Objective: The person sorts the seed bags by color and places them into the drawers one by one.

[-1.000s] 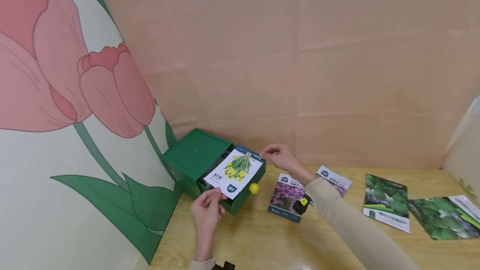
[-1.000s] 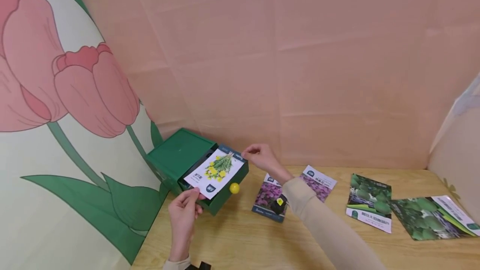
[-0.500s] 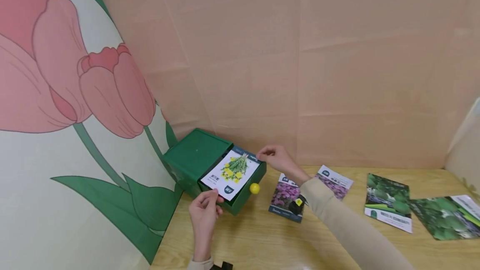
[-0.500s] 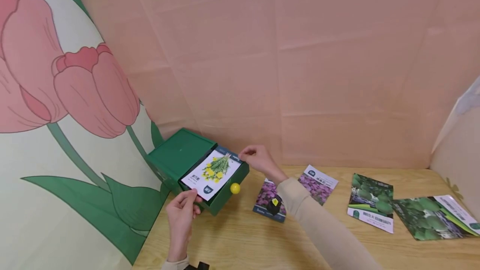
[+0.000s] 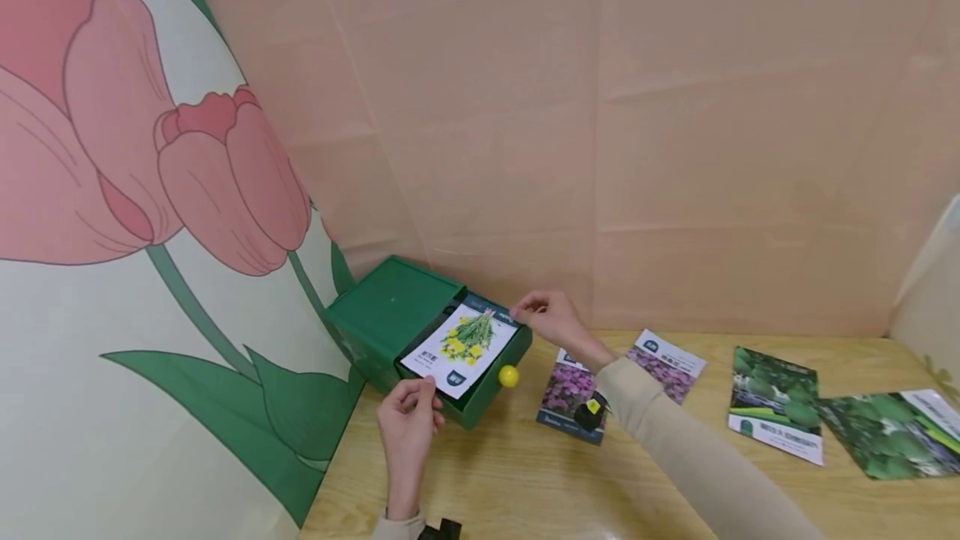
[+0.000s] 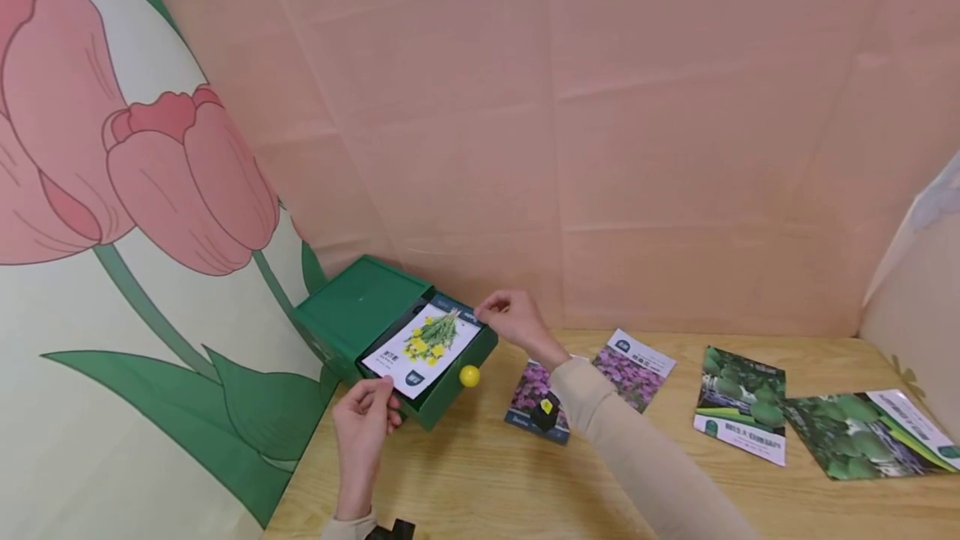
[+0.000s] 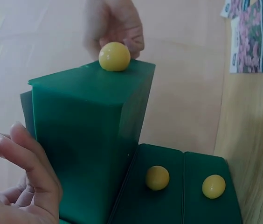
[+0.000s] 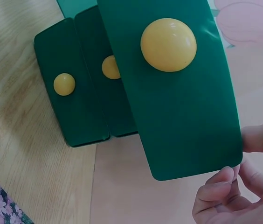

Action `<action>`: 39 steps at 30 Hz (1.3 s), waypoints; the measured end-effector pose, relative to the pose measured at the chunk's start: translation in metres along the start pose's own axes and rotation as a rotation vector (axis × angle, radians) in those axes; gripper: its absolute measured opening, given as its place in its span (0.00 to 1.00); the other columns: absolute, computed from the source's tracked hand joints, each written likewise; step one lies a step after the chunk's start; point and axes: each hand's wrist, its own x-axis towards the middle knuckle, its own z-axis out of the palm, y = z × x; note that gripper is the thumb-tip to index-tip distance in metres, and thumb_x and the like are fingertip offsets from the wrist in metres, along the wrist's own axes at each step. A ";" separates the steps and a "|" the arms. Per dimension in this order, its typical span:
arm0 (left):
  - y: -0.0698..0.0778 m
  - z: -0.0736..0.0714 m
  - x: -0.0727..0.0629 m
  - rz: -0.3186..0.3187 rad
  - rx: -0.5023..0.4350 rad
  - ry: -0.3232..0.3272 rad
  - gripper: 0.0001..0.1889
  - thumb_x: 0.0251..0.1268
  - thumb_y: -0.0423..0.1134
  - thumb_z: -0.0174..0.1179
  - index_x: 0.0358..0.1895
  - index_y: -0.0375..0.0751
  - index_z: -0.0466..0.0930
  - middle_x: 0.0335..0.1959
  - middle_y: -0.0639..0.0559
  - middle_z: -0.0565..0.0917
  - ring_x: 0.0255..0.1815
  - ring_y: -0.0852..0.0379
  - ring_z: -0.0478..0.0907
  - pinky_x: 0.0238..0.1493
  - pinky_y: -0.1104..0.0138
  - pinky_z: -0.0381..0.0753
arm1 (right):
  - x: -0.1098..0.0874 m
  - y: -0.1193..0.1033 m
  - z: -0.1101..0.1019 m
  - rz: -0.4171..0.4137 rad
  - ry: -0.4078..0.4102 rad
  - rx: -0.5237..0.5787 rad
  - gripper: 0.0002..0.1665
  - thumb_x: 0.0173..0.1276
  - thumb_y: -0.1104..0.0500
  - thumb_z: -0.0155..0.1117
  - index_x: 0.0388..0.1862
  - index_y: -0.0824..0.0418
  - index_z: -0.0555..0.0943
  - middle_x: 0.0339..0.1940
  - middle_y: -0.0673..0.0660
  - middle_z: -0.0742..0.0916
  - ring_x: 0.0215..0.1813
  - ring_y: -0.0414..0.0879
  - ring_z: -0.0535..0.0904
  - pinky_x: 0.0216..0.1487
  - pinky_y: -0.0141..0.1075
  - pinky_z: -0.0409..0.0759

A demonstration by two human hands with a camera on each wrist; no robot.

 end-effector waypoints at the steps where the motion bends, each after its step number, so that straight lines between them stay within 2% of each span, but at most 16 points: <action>1: 0.000 0.000 0.001 0.001 0.006 0.004 0.09 0.77 0.33 0.65 0.38 0.28 0.84 0.21 0.46 0.83 0.13 0.59 0.77 0.16 0.73 0.77 | 0.000 0.000 0.001 -0.002 0.005 -0.010 0.07 0.74 0.54 0.72 0.42 0.57 0.90 0.42 0.55 0.90 0.44 0.49 0.80 0.40 0.36 0.80; 8: 0.000 0.000 0.003 0.013 0.055 0.030 0.10 0.76 0.34 0.66 0.36 0.29 0.84 0.21 0.45 0.83 0.14 0.57 0.78 0.17 0.70 0.80 | 0.001 -0.001 0.006 -0.017 0.038 -0.045 0.06 0.73 0.54 0.73 0.39 0.56 0.90 0.39 0.54 0.88 0.41 0.49 0.79 0.35 0.35 0.79; 12: 0.000 0.000 0.004 0.066 0.113 0.038 0.11 0.75 0.35 0.67 0.32 0.32 0.83 0.19 0.45 0.82 0.13 0.54 0.78 0.17 0.69 0.80 | 0.000 -0.001 0.009 -0.026 0.059 -0.042 0.06 0.72 0.55 0.74 0.38 0.56 0.90 0.37 0.55 0.87 0.39 0.49 0.79 0.32 0.35 0.79; 17: 0.000 -0.001 0.006 0.143 0.182 0.029 0.11 0.73 0.34 0.68 0.28 0.36 0.84 0.17 0.45 0.82 0.11 0.54 0.78 0.12 0.69 0.75 | -0.001 0.000 0.012 -0.007 0.080 -0.022 0.06 0.72 0.55 0.75 0.37 0.56 0.89 0.37 0.55 0.88 0.39 0.50 0.79 0.33 0.35 0.79; 21: -0.001 -0.002 0.007 0.139 0.191 0.019 0.10 0.72 0.33 0.69 0.30 0.35 0.84 0.18 0.45 0.83 0.12 0.55 0.78 0.13 0.69 0.75 | -0.002 0.002 0.012 -0.024 0.088 -0.017 0.06 0.72 0.55 0.74 0.37 0.56 0.89 0.37 0.55 0.87 0.39 0.50 0.79 0.33 0.35 0.79; 30: -0.001 -0.005 0.006 0.111 0.151 -0.023 0.12 0.74 0.35 0.68 0.33 0.30 0.84 0.21 0.42 0.85 0.16 0.53 0.81 0.20 0.66 0.85 | -0.010 0.009 0.007 -0.109 0.127 -0.013 0.06 0.73 0.54 0.75 0.40 0.56 0.89 0.38 0.55 0.88 0.37 0.48 0.81 0.35 0.36 0.82; 35: 0.001 -0.007 0.008 0.148 0.165 -0.019 0.10 0.74 0.35 0.68 0.33 0.34 0.85 0.22 0.44 0.86 0.19 0.52 0.82 0.22 0.63 0.88 | -0.015 0.011 0.006 -0.155 0.145 -0.006 0.08 0.74 0.54 0.74 0.45 0.57 0.88 0.42 0.57 0.88 0.40 0.49 0.82 0.40 0.37 0.84; 39: 0.002 -0.012 0.011 0.187 0.175 -0.017 0.08 0.74 0.35 0.68 0.34 0.36 0.85 0.23 0.45 0.86 0.20 0.51 0.83 0.23 0.63 0.88 | -0.022 0.012 0.006 -0.176 0.164 0.022 0.12 0.74 0.54 0.74 0.49 0.60 0.87 0.46 0.58 0.88 0.42 0.51 0.84 0.41 0.37 0.86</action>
